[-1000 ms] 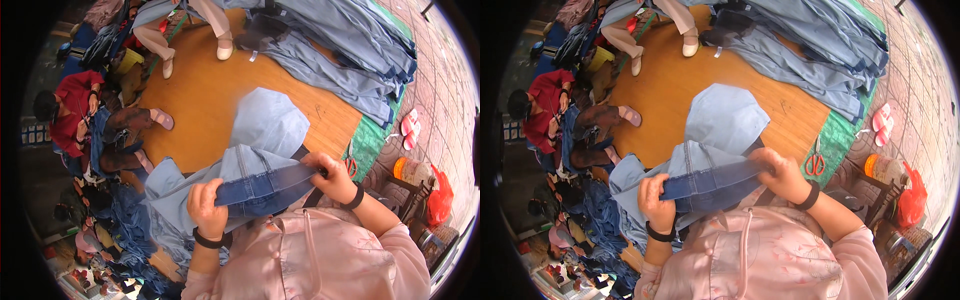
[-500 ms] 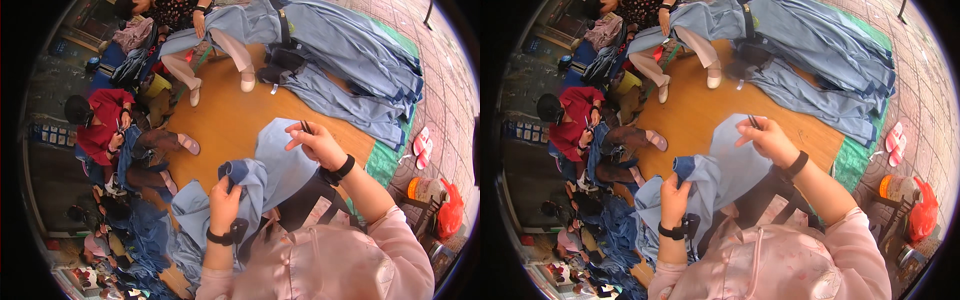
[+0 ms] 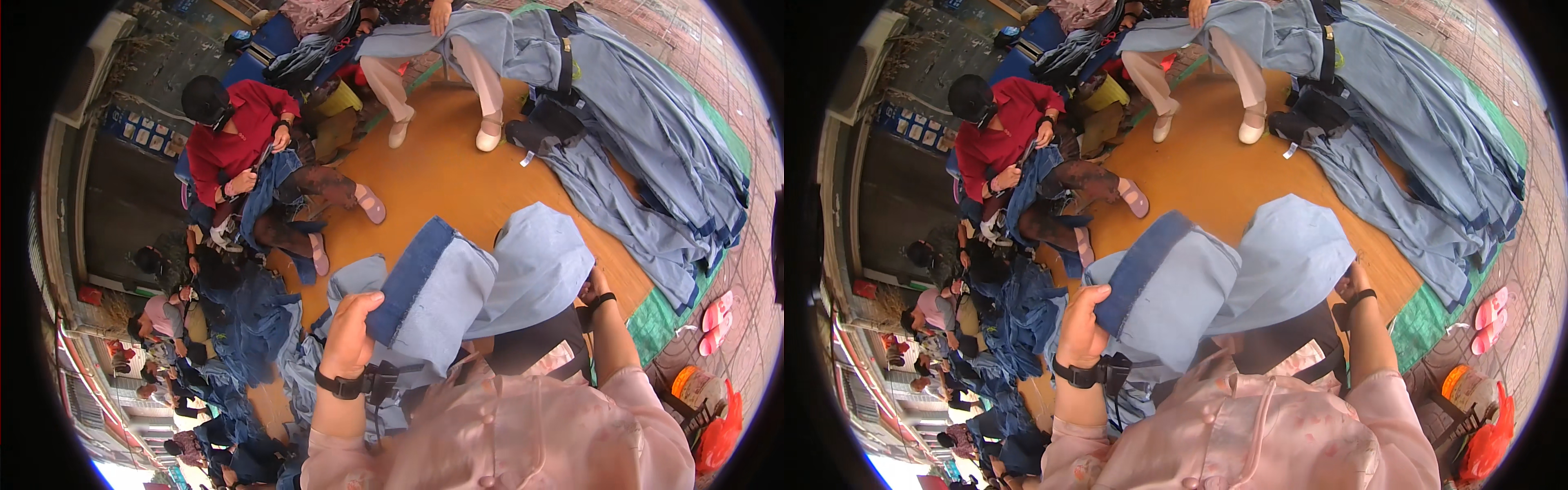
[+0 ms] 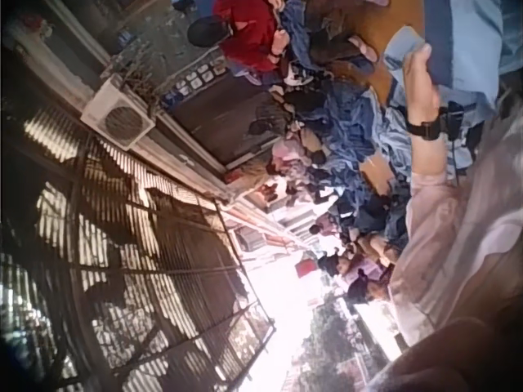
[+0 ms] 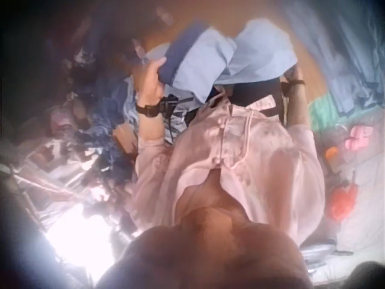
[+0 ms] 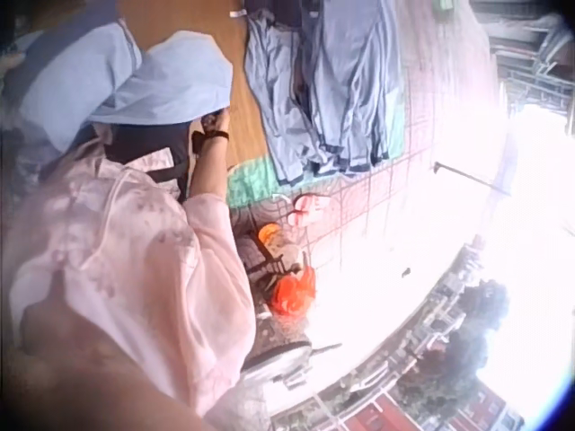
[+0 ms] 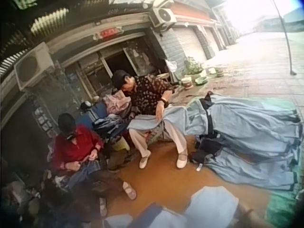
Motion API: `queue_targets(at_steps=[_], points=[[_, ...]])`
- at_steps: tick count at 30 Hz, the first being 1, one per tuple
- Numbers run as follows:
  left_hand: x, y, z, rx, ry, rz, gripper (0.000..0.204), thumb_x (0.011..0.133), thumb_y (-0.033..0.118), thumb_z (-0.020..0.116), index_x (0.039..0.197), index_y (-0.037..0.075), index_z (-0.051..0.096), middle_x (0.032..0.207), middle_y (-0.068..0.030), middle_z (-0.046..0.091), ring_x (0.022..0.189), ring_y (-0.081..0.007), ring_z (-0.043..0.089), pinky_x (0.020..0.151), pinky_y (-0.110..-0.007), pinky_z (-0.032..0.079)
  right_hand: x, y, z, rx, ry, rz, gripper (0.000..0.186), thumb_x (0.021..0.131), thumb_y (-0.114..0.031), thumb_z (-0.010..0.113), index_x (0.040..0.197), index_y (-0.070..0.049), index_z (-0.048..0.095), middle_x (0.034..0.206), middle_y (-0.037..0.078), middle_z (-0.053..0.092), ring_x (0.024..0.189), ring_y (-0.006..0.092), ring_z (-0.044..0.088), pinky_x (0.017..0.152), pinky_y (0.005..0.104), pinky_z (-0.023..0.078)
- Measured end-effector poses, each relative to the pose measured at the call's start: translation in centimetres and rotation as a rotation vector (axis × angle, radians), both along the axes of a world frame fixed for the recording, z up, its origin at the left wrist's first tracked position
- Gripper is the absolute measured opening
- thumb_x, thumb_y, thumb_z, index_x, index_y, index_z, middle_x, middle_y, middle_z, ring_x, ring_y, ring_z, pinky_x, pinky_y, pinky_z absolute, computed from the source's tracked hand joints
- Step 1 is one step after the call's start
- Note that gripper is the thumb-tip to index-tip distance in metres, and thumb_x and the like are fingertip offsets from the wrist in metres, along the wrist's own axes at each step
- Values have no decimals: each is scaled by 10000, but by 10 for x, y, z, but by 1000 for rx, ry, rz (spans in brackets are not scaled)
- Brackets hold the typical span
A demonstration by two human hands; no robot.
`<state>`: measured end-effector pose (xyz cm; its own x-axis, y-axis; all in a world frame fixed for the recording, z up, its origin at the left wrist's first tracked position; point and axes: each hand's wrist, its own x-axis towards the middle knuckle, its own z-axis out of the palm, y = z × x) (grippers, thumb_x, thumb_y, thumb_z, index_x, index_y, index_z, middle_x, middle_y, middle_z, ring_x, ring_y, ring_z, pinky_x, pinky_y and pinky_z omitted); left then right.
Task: Cutting loose threads from blue denim garments using small scissors.
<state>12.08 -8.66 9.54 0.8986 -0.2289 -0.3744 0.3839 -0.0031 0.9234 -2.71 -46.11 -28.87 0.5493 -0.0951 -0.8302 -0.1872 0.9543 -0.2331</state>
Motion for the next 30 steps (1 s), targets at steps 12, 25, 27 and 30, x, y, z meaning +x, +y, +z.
queue_targets(at_steps=[12,25,27,30], points=[[-8,3,1,-34,25,-121,245,947,144,546,1076,-48,627,1064,-97,666,952,-166,635,841,-308,507,-6,-38,-43,-6,-196,-473,210,947,-212,508,764,-114,479,538,-67,369,398,44,279,349,195,208],[-9,-44,-17,-236,203,-312,290,998,211,505,1083,-41,622,1004,-66,671,864,-140,644,769,-276,521,15,-13,278,-1437,-688,776,192,841,-94,599,988,-33,705,788,25,688,758,173,647,708,302,496],[-8,-47,-20,-283,228,-251,292,999,213,499,1075,-40,623,991,-83,675,848,-162,655,761,-296,532,0,5,276,-1763,-755,1364,192,853,-154,623,1006,-89,719,870,60,710,770,246,655,738,343,508],[-7,-50,-22,-354,262,-216,289,992,216,509,1076,-37,622,1003,-95,679,865,-168,661,770,-310,536,-15,21,312,-1499,-761,1280,148,823,-91,691,956,-31,710,932,117,710,840,240,676,755,315,518]])
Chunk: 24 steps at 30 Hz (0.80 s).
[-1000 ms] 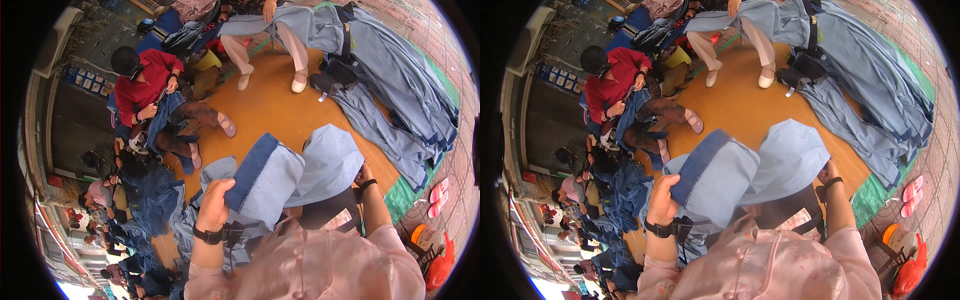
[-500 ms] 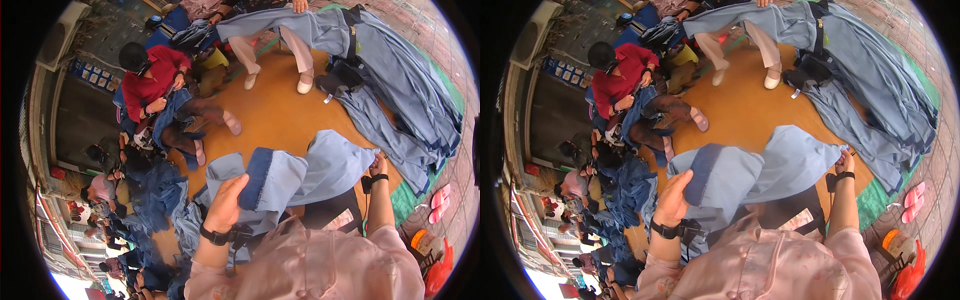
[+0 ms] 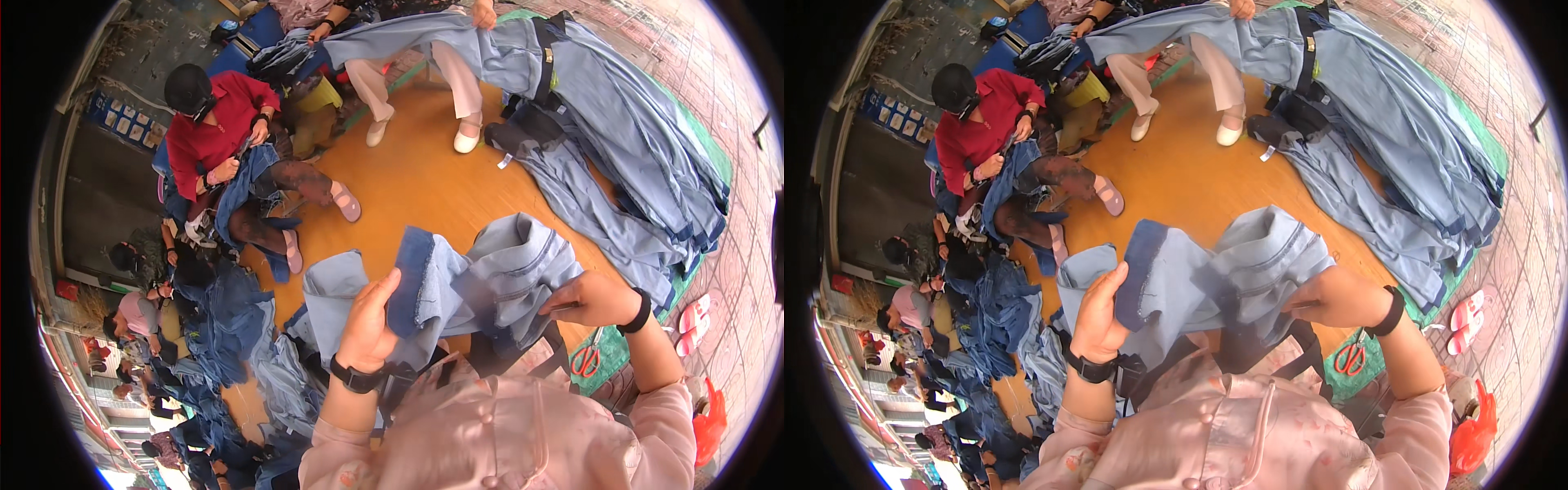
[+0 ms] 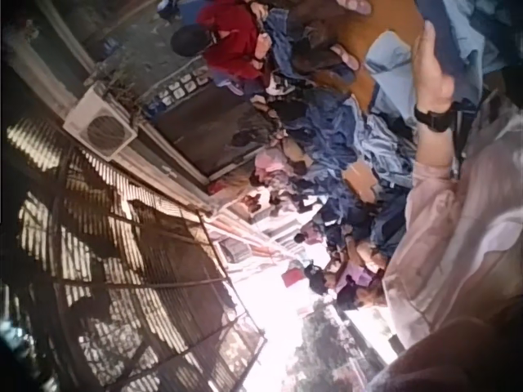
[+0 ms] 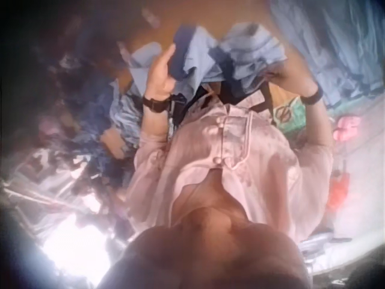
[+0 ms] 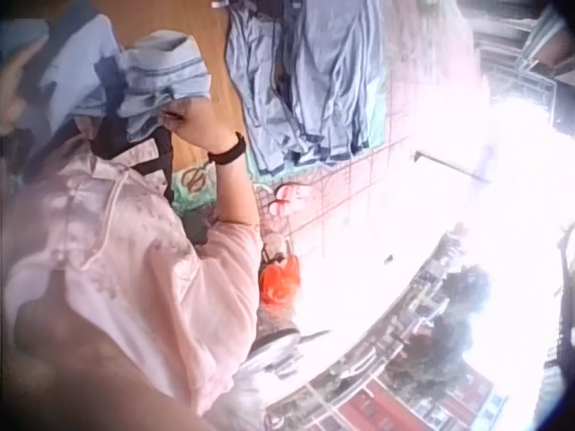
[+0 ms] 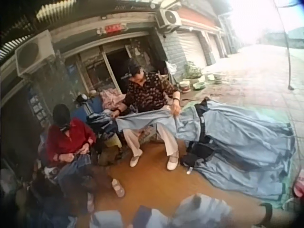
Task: Cutting loose threads from blue denim garments using small scissors.
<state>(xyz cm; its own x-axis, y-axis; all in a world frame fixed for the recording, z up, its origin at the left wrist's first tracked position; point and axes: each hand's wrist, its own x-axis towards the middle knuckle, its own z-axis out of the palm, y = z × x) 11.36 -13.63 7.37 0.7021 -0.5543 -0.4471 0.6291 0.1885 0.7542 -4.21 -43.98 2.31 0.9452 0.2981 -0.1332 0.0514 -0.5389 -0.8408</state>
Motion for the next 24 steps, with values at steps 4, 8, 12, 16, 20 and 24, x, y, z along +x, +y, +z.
queue_targets(at_steps=[4,8,12,16,20,24], points=[[-10,1,-4,-90,15,-58,270,968,170,528,1112,-43,610,1036,-92,673,909,-176,659,796,-322,538,8,35,18,284,-406,-504,146,804,45,663,943,4,682,842,102,681,790,191,664,674,269,509],[-19,-17,-2,-36,-140,-246,282,928,98,559,1173,-38,590,1071,-48,649,999,-118,593,905,-267,455,31,89,18,450,-487,-397,223,766,11,730,976,-24,665,891,95,673,786,204,665,655,314,538],[-26,-17,-4,11,-214,-260,287,915,72,582,1183,-31,585,1083,-38,642,983,-103,585,899,-264,454,37,105,15,331,-554,-365,248,738,18,725,965,-39,643,846,111,651,759,250,650,641,334,537],[-27,-16,-9,27,-231,-248,297,897,31,604,1189,-20,580,1094,-32,636,987,-95,578,907,-260,449,37,106,14,293,-519,-390,154,766,18,691,885,-15,598,774,95,609,662,201,615,571,291,497],[-27,-11,-17,20,-244,-213,304,898,19,603,1198,-15,572,1092,-35,637,986,-98,580,903,-258,456,22,92,27,1308,239,-256,110,891,-112,643,849,-24,592,714,44,562,527,111,498,490,238,386],[-27,-15,-15,12,-241,-221,336,882,8,623,1211,-10,559,1096,-34,629,984,-100,581,892,-263,468,23,71,11,1507,-15,-21,121,919,-113,608,868,-3,600,678,44,561,571,142,525,510,266,381]])
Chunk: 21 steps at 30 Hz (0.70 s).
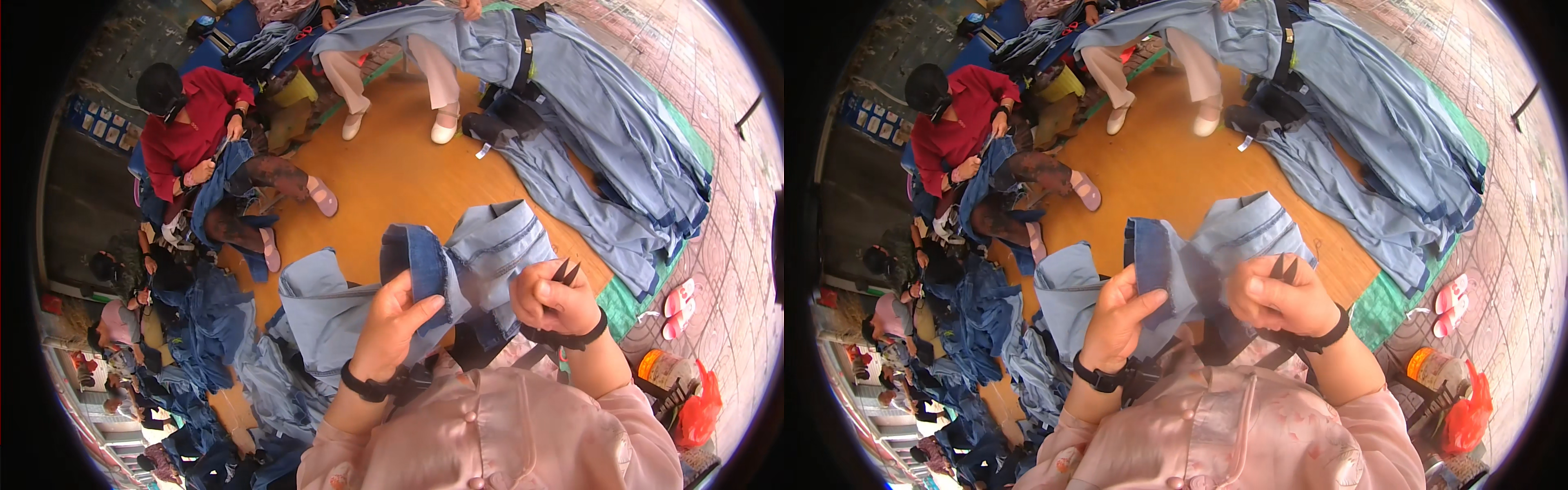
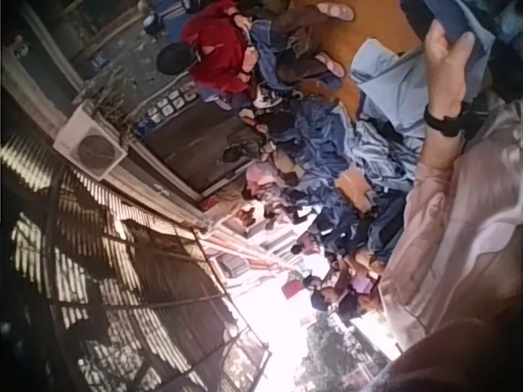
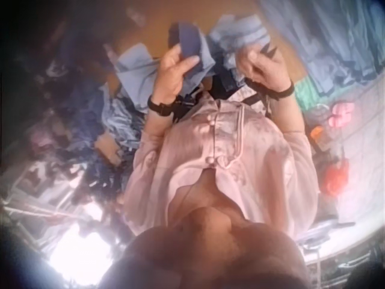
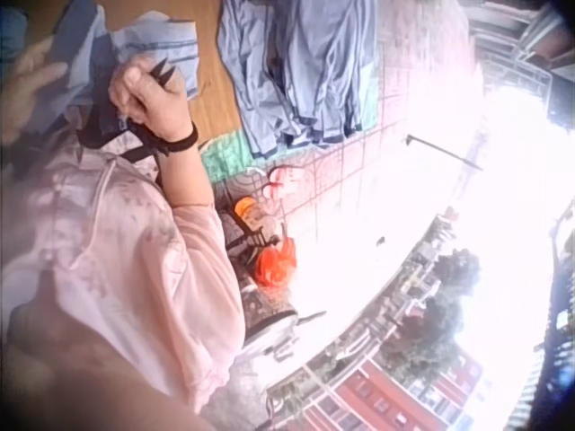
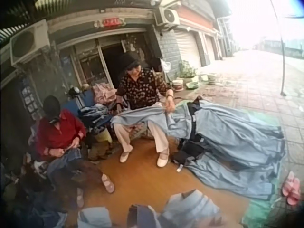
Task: Cutting loose threads from blue denim garments using small scissors.
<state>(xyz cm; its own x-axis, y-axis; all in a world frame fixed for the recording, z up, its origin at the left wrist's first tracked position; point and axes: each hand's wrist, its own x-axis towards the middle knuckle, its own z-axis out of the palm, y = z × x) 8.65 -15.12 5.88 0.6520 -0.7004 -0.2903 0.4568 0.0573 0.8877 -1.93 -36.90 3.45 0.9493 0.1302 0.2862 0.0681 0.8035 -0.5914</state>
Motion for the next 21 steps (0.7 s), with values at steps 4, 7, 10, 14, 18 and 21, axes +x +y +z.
queue_targets(at_steps=[4,7,10,14,18,21], points=[[-5,-6,2,85,-88,-65,397,842,-26,663,1219,-15,540,1097,-30,614,984,-96,574,885,-264,473,8,26,1,-1090,52,-672,226,786,6,677,1003,-50,646,850,106,626,764,265,650,671,328,519],[-9,-12,2,120,-147,-85,419,825,-46,671,1220,-24,534,1097,-30,611,995,-91,566,883,-263,473,11,31,1,-1206,-44,-656,239,772,69,680,990,-27,666,895,94,644,837,233,640,698,319,513],[-10,-18,4,160,-188,-116,426,814,-60,669,1218,-32,536,1097,-34,615,1007,-90,561,883,-265,473,14,24,-13,-1219,-131,-634,230,769,44,675,981,-37,638,893,87,623,777,247,624,647,323,503],[-9,-17,2,257,-218,-110,431,800,-68,663,1214,-43,543,1099,-39,618,1017,-93,560,889,-271,471,-2,14,-7,-275,404,-156,94,888,-99,625,923,-30,572,820,37,564,542,120,506,473,253,388],[-6,-8,-2,239,-232,-140,447,795,-57,665,1223,-37,537,1097,-36,615,1012,-94,560,891,-273,468,-18,-23,-26,164,255,-233,300,966,-290,533,785,-55,490,647,-2,409,414,30,296,355,193,233],[-6,25,-7,261,-120,-59,522,749,-34,717,1236,-18,531,1094,-35,623,987,-109,592,876,-263,478,-40,-76,-79,-404,560,-339,377,952,-293,546,714,-2,563,592,46,498,413,81,413,371,236,330]])
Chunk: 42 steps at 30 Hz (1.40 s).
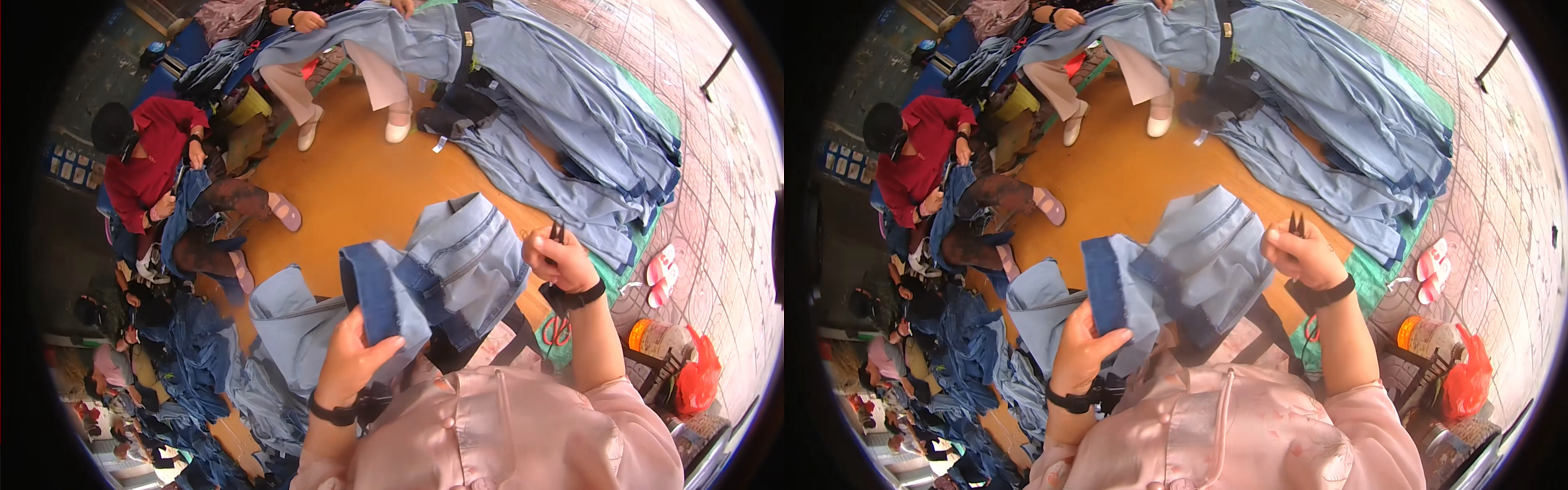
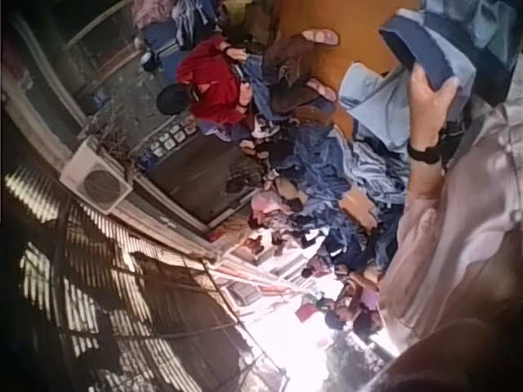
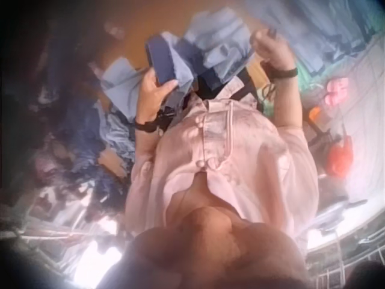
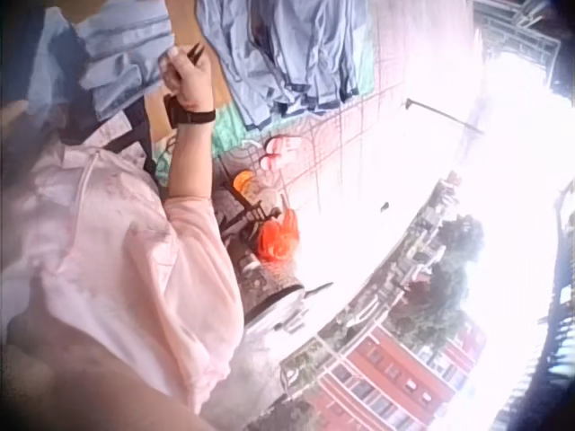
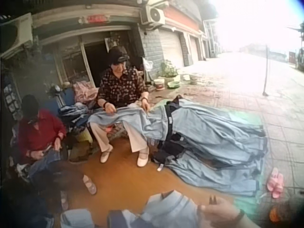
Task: Cutting loose threads from blue denim garments using small scissors.
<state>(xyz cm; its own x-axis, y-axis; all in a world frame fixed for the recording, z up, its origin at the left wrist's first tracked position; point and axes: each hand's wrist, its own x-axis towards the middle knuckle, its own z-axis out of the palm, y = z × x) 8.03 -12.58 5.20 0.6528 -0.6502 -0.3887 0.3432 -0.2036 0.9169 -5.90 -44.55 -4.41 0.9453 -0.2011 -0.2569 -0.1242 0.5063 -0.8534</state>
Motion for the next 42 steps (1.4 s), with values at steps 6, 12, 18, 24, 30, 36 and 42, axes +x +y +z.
queue_targets(at_steps=[6,12,18,24,30,36,42], points=[[22,116,0,318,-300,209,640,770,-86,617,1369,-55,393,1197,-127,595,1081,-177,585,961,-291,440,-47,10,-44,-1001,312,-585,122,876,-35,607,967,-3,683,726,66,659,658,120,638,600,245,473],[29,134,-11,1283,-1293,-85,522,833,-48,571,1340,-8,452,1212,-146,583,1044,-204,589,880,-296,470,-39,70,-3,-1050,84,-321,162,810,36,658,962,-19,670,796,105,670,676,152,641,608,267,490],[9,7,-7,367,-713,-153,212,864,32,596,1061,-19,656,950,-130,687,826,-208,662,718,-297,515,-35,86,-9,-1128,61,-20,372,779,-53,668,1144,-83,605,911,150,677,770,299,676,653,385,533],[3,-30,-80,505,-431,-251,245,875,145,663,1019,-52,649,855,-109,695,746,-170,662,646,-268,509,-45,95,-15,-1099,209,-22,412,805,-99,659,1210,-107,585,883,161,681,780,321,669,686,388,529],[9,-28,-96,188,71,-137,223,873,202,694,1001,27,644,797,0,656,678,-67,576,579,-190,430,-62,90,-38,-1000,188,-79,243,804,-52,659,1047,-58,657,797,136,658,683,256,640,653,319,510],[15,-36,-85,122,384,-62,156,853,151,709,961,65,637,794,31,615,649,-32,512,567,-184,392,-69,84,-32,-1035,199,-51,104,799,-44,661,888,-7,620,729,148,608,644,262,612,623,327,492],[2,-45,-87,-182,244,207,111,855,50,666,925,98,595,756,53,529,645,-45,444,581,-195,353,-82,69,-32,-1017,195,86,202,768,-81,652,959,-17,663,793,179,656,734,334,653,671,367,520]])
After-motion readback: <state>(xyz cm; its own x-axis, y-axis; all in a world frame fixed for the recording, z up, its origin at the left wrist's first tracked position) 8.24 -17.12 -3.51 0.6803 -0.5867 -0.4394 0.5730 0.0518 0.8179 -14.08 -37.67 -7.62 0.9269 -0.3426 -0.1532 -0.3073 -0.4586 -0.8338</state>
